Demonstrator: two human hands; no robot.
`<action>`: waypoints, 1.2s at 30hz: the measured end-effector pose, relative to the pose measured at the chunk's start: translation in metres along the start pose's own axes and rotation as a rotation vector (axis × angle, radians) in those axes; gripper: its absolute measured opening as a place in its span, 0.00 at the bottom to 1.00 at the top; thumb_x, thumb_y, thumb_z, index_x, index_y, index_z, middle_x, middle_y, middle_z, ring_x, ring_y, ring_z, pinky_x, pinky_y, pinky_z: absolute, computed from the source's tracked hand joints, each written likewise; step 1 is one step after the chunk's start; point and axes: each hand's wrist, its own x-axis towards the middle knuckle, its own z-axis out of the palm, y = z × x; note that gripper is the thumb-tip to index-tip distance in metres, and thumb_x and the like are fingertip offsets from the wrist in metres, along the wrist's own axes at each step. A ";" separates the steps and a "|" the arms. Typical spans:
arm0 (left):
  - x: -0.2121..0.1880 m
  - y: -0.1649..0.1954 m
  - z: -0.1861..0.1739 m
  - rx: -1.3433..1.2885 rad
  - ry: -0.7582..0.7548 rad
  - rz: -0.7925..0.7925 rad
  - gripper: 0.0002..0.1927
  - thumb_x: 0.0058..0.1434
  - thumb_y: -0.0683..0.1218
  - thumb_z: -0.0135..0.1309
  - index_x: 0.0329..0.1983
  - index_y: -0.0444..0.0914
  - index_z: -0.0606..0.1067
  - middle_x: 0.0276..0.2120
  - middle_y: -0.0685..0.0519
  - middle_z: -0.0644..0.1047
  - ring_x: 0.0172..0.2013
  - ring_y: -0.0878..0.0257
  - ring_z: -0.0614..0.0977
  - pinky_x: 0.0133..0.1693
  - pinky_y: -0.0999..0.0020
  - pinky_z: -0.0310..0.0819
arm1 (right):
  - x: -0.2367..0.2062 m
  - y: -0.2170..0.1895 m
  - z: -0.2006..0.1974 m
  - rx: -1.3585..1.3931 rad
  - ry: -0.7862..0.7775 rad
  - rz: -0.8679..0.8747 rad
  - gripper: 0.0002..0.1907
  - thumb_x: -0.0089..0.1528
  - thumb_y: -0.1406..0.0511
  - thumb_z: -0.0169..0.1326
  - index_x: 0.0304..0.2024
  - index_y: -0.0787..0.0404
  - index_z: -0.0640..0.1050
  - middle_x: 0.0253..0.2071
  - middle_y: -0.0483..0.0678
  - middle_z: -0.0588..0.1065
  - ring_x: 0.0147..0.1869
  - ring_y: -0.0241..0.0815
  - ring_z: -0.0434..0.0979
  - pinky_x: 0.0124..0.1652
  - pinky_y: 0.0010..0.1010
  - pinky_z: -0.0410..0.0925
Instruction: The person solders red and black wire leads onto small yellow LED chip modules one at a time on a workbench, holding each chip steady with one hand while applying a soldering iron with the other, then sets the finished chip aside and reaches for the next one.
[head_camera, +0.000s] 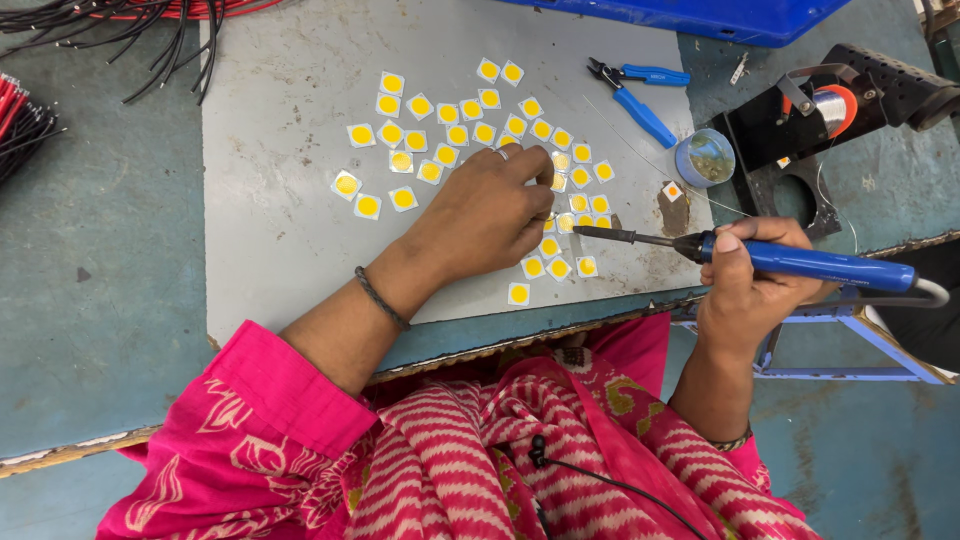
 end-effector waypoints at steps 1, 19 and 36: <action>0.000 0.000 0.000 0.000 0.005 0.004 0.03 0.55 0.42 0.59 0.29 0.37 0.80 0.41 0.50 0.76 0.40 0.53 0.78 0.43 0.54 0.71 | 0.000 0.000 0.000 0.002 0.010 -0.006 0.08 0.70 0.70 0.59 0.40 0.68 0.74 0.32 0.49 0.74 0.25 0.31 0.69 0.27 0.19 0.64; 0.000 0.001 0.002 0.007 -0.010 -0.002 0.03 0.55 0.42 0.59 0.30 0.37 0.80 0.42 0.50 0.76 0.41 0.53 0.78 0.43 0.54 0.70 | 0.007 0.002 0.004 0.104 0.076 -0.021 0.09 0.69 0.69 0.61 0.43 0.67 0.73 0.34 0.49 0.74 0.24 0.32 0.69 0.25 0.20 0.64; -0.001 -0.004 0.006 0.002 -0.032 -0.008 0.03 0.53 0.42 0.59 0.29 0.37 0.80 0.42 0.50 0.76 0.41 0.53 0.77 0.44 0.54 0.70 | 0.012 0.002 0.024 0.088 -0.029 0.038 0.07 0.71 0.71 0.60 0.43 0.67 0.73 0.31 0.48 0.74 0.23 0.29 0.69 0.25 0.18 0.63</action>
